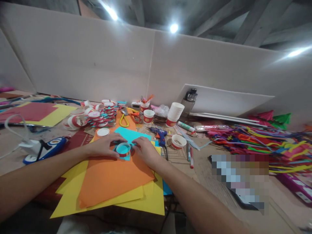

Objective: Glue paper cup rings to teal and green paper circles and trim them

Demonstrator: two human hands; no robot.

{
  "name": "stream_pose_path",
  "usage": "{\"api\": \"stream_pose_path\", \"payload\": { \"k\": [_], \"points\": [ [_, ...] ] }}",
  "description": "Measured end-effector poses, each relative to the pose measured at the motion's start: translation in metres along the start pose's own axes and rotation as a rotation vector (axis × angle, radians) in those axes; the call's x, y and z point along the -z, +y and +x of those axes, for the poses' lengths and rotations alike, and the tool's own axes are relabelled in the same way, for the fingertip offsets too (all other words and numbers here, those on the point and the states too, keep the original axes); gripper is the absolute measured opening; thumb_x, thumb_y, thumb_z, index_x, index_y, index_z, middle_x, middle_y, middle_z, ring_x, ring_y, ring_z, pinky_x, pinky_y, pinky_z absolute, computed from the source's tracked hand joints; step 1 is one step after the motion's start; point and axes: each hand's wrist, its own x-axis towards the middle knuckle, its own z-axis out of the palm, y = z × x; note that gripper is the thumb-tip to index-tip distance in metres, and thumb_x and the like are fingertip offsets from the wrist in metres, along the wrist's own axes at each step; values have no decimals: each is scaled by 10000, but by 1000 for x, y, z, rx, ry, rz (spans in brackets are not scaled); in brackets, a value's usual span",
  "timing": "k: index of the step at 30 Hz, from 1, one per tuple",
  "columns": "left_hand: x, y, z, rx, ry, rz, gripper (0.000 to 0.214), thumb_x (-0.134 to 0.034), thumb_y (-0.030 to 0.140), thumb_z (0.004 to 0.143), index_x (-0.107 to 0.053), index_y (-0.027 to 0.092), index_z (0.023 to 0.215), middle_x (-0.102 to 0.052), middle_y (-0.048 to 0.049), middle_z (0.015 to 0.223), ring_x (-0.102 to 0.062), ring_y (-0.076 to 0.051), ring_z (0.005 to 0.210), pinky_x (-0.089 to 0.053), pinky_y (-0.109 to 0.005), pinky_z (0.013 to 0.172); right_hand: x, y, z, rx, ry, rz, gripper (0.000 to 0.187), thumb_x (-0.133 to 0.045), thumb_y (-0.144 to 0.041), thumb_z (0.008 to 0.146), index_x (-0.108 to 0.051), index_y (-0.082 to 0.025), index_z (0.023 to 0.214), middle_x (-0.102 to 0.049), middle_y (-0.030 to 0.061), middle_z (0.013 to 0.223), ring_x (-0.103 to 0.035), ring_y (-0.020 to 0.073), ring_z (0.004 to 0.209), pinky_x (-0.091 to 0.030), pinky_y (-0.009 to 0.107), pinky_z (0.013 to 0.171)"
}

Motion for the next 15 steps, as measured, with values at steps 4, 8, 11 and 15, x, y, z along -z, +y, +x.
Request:
{"api": "stream_pose_path", "payload": {
  "k": [4, 8, 11, 15],
  "points": [
    [0, -4, 0, 34, 15, -60, 583, -679, 563, 712, -600, 220, 1177, -603, -68, 1167, -541, -237, 1082, -414, -335, 931, 0, -5, -2, 51, 51, 12, 186, -607, -213, 862, -655, -194, 1041, -654, 67, 1088, -544, 207, 1053, -386, 361, 930],
    [-2, -12, 1, 70, 67, -151, 456, -507, 537, 860, -623, 185, 1126, -620, -75, 1121, -575, -201, 1023, -442, -301, 880, -3, -6, -4, 71, 10, 38, 192, -648, -263, 844, -656, -216, 1030, -673, 49, 1044, -553, 206, 1034, -365, 366, 917],
    [-2, -16, 2, 70, 77, -196, 445, -432, 519, 904, -631, 183, 1118, -632, -74, 1120, -581, -196, 1030, -443, -293, 878, -5, -7, -4, 59, -8, 38, 205, -663, -290, 836, -656, -231, 1031, -683, 34, 1017, -556, 207, 1015, -338, 378, 911],
    [1, -14, 2, 74, 48, -282, 438, -424, 518, 908, -645, 183, 1084, -660, -68, 1103, -588, -198, 1043, -442, -294, 896, -6, -11, -3, 33, -21, 35, 180, -664, -301, 836, -662, -241, 1006, -690, 25, 993, -561, 207, 999, -316, 385, 898]
  ]
}}
